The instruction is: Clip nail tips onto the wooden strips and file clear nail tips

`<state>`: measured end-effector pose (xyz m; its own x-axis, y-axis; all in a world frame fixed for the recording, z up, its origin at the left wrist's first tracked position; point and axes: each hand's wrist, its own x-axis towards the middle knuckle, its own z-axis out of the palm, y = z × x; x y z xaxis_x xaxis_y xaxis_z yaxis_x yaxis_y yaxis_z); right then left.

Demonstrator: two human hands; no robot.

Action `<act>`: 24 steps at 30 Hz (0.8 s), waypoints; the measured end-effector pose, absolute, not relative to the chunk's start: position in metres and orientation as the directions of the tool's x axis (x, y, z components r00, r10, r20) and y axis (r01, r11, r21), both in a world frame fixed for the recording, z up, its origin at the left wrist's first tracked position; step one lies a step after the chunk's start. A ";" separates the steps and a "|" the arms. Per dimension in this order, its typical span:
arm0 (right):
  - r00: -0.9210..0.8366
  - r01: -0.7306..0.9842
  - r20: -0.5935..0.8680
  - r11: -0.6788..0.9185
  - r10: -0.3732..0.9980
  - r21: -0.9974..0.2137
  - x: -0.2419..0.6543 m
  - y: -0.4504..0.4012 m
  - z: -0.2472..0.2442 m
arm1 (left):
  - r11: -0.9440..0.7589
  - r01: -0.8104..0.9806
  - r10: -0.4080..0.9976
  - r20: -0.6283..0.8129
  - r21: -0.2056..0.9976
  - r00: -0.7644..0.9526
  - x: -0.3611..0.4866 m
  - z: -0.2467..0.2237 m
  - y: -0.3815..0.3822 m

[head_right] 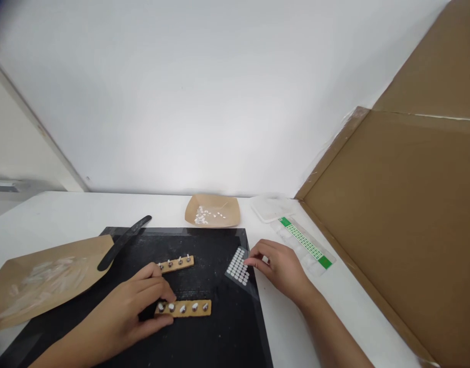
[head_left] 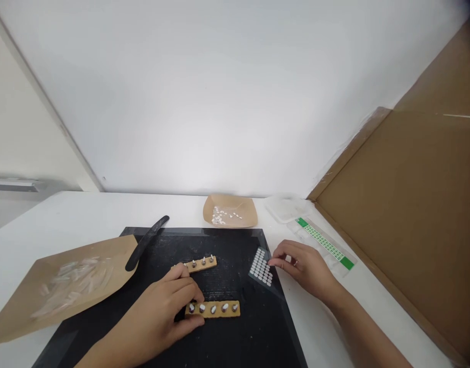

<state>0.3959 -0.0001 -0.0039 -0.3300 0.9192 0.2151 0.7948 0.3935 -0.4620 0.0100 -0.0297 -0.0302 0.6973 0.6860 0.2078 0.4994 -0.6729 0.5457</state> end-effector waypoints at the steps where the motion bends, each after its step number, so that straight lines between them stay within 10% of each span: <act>1: -0.339 0.814 0.180 0.384 0.923 -0.436 0.397 0.000 -0.004 | -0.672 0.504 0.687 0.203 0.543 0.698 0.009 -0.030 -0.029; 24: -0.353 0.856 0.031 0.336 0.935 -0.394 0.387 -0.028 0.005 | -0.656 0.510 0.695 0.182 0.557 0.695 0.008 -0.028 -0.029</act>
